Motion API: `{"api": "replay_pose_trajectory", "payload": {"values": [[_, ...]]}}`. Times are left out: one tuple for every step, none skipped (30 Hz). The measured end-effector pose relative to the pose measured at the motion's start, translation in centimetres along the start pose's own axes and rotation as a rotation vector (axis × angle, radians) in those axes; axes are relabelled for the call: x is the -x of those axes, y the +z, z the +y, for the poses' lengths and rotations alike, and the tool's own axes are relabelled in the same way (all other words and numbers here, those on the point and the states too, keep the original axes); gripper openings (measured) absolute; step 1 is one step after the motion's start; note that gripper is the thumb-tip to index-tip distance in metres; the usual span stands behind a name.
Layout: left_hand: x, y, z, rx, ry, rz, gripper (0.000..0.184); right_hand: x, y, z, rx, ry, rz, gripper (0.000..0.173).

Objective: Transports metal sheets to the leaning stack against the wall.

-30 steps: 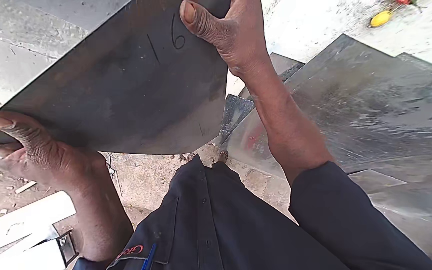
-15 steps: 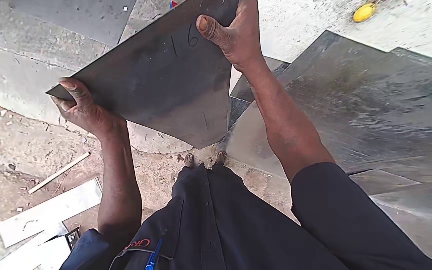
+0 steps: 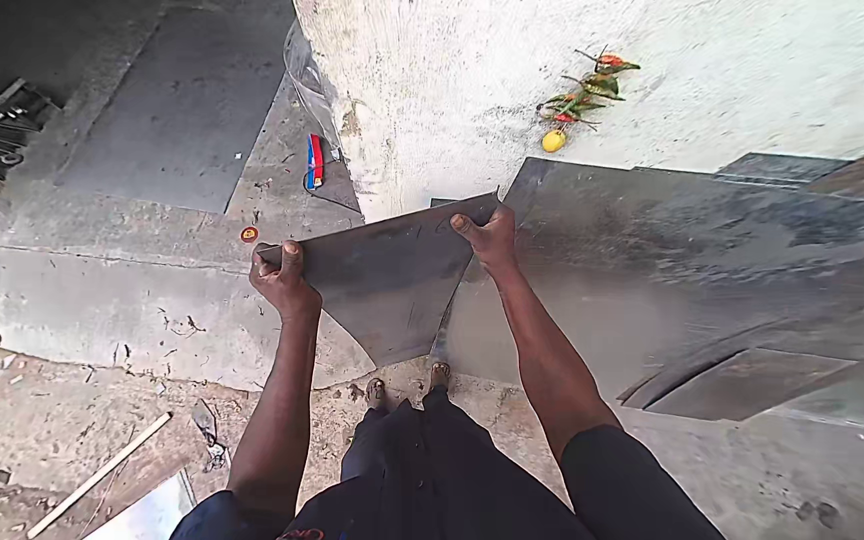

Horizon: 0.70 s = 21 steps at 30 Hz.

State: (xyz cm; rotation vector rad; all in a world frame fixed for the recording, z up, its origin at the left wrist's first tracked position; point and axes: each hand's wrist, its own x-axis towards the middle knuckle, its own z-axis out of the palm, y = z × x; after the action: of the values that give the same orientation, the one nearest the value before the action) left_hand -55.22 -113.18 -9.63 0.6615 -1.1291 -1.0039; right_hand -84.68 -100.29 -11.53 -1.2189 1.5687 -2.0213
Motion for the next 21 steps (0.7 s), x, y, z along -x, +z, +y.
{"api": "replay_pose_trajectory", "payload": {"values": [[0.0,-0.1,0.6,-0.006,-0.018,0.011,0.019,-0.1,0.3,-0.2,-0.014,0.011,0.006,0.046],[-0.5,-0.2,1.3,-0.009,-0.024,0.026,0.016,-0.8,1.1,-0.6,-0.028,0.009,0.003,0.046],[-1.1,-0.7,2.0,-0.017,-0.024,0.023,0.014,-1.3,2.0,-1.4,-0.032,0.011,-0.002,0.047],[-1.6,-1.3,2.7,-0.027,-0.008,0.032,0.013,-1.5,2.9,-2.2,-0.023,0.016,-0.014,0.049],[-2.3,-2.0,3.4,-0.023,0.019,0.047,0.013,-1.8,3.9,-3.1,-0.008,0.011,-0.027,0.049],[-2.9,-2.7,3.9,-0.010,0.048,0.074,0.013,-2.0,4.7,-4.1,0.006,0.000,-0.042,0.048],[-3.5,-3.1,4.3,0.001,0.075,0.099,0.012,-2.4,5.4,-4.9,0.010,-0.021,-0.066,0.047],[-4.1,-3.4,4.4,0.009,0.097,0.112,0.011,-2.8,6.1,-5.1,0.008,-0.046,-0.088,0.046],[-4.4,-3.9,4.2,0.006,0.103,0.111,0.012,-2.9,6.6,-4.7,-0.003,-0.055,-0.099,0.046],[-4.5,-4.0,3.8,0.002,0.098,0.109,0.012,-2.9,6.7,-4.0,-0.018,-0.056,-0.101,0.046],[-4.6,-3.5,3.1,-0.003,0.089,0.102,0.012,-3.1,6.4,-3.3,-0.030,-0.053,-0.093,0.047],[-4.8,-2.9,2.3,-0.011,0.084,0.082,0.012,-3.3,6.0,-2.6,-0.038,-0.041,-0.077,0.047],[-4.8,-2.3,1.7,-0.025,0.073,0.059,0.013,-3.2,5.5,-2.0,-0.035,-0.021,-0.061,0.047],[-4.5,-1.8,1.2,-0.047,0.062,0.041,0.014,-2.9,4.6,-1.6,0.010,0.009,-0.052,0.050],[-4.3,-1.0,0.9,-0.066,0.054,0.031,0.016,-3.1,3.2,-1.5,0.097,0.048,-0.064,0.054],[-4.1,-0.3,0.7,-0.082,0.041,0.028,0.018,-3.6,1.3,-1.9,0.239,0.091,-0.084,0.061],[-4.0,0.1,0.6,-0.102,0.016,0.033,0.020,-4.1,-1.1,-2.6,0.390,0.117,-0.085,0.065],[-3.8,0.0,0.5,-0.118,-0.011,0.044,0.019,-4.2,-3.6,-3.1,0.538,0.127,-0.059,0.068],[-3.8,-0.2,0.3,-0.126,-0.030,0.064,0.017,-4.4,-6.2,-3.3,0.695,0.114,-0.004,0.069],[-3.9,-0.7,-0.1,-0.129,-0.038,0.088,0.014,-5.0,-8.7,-3.1,0.853,0.085,0.050,0.069],[-4.0,-1.5,-0.5,-0.140,-0.042,0.118,0.012,-5.7,-10.9,-2.8,1.001,0.047,0.079,0.067]]}}
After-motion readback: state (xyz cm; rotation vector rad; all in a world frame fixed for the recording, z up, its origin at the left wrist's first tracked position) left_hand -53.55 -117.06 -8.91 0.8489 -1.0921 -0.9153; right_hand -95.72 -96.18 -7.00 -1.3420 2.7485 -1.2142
